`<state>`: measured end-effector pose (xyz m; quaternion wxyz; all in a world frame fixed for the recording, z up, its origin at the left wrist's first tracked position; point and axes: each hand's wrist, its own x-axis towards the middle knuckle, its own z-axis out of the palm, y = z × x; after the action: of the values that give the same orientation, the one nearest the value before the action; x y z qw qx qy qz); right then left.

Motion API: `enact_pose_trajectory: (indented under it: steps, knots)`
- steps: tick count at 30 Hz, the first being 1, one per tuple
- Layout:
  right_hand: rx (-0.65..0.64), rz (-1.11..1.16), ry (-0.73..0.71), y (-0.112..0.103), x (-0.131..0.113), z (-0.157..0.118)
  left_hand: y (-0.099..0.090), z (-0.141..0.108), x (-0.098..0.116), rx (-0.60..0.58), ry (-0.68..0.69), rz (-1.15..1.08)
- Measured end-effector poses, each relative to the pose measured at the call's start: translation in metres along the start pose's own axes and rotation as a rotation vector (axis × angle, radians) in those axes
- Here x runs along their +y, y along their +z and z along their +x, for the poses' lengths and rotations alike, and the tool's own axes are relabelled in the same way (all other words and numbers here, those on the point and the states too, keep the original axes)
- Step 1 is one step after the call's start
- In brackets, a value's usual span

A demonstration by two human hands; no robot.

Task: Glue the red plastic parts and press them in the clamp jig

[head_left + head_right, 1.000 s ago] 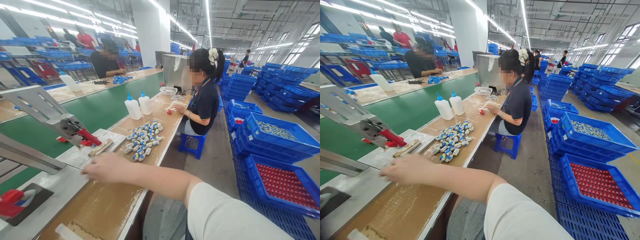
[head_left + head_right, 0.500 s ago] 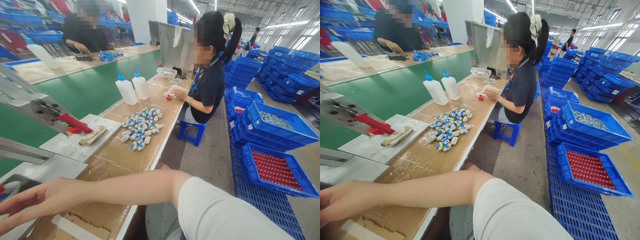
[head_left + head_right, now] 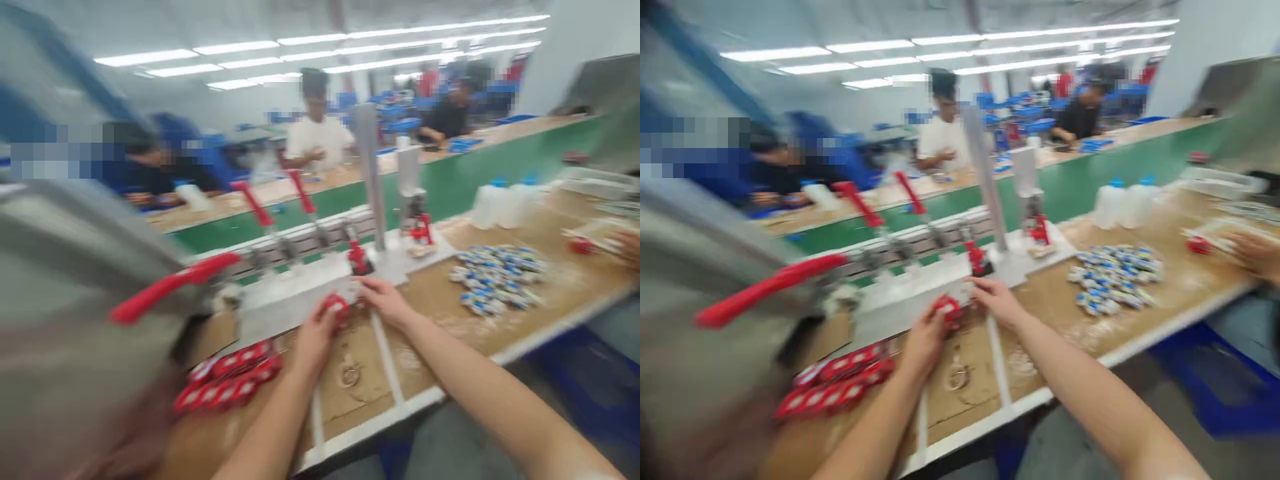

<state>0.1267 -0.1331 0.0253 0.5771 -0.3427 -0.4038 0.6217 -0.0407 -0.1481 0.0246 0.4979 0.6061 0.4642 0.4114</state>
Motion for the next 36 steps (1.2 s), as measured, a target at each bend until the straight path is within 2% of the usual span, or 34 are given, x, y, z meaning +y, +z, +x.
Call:
enact_pose_trajectory:
  steps: [1,3,7,13,22,28,31,33,36]
  knots:
    - [-0.024,-0.011,-0.008,-0.004,0.006,0.004,-0.017,-0.003,-0.005,0.044,-0.02,-0.086]
    - [-0.074,-0.024,0.004,-0.009,0.019,0.008,-0.031,-0.004,-0.015,0.062,-0.046,-0.309]
    - [-0.109,-0.087,0.021,-0.012,0.026,0.0,-0.026,0.0,-0.024,0.045,-0.052,-0.57]
    - [-0.027,-0.247,-0.073,-0.01,0.018,-0.004,-0.026,0.0,-0.021,-0.005,-0.096,-0.636]
    - [-0.051,-0.511,-0.356,-0.007,0.014,-0.01,-0.026,0.003,-0.026,0.031,-0.057,-0.525]
    - [-0.087,-0.664,-0.511,-0.008,0.018,-0.011,-0.025,0.002,-0.023,0.138,-0.009,-0.373]
    - [-0.059,-0.632,-0.514,-0.006,0.02,-0.011,-0.025,0.001,-0.02,0.173,0.035,-0.27]
    - [-0.017,-0.596,-0.465,-0.002,0.022,-0.012,-0.027,0.0,-0.013,0.169,0.105,-0.12]
    - [0.046,-0.475,-0.286,0.005,0.022,-0.013,-0.027,0.001,0.009,0.113,0.35,0.303]
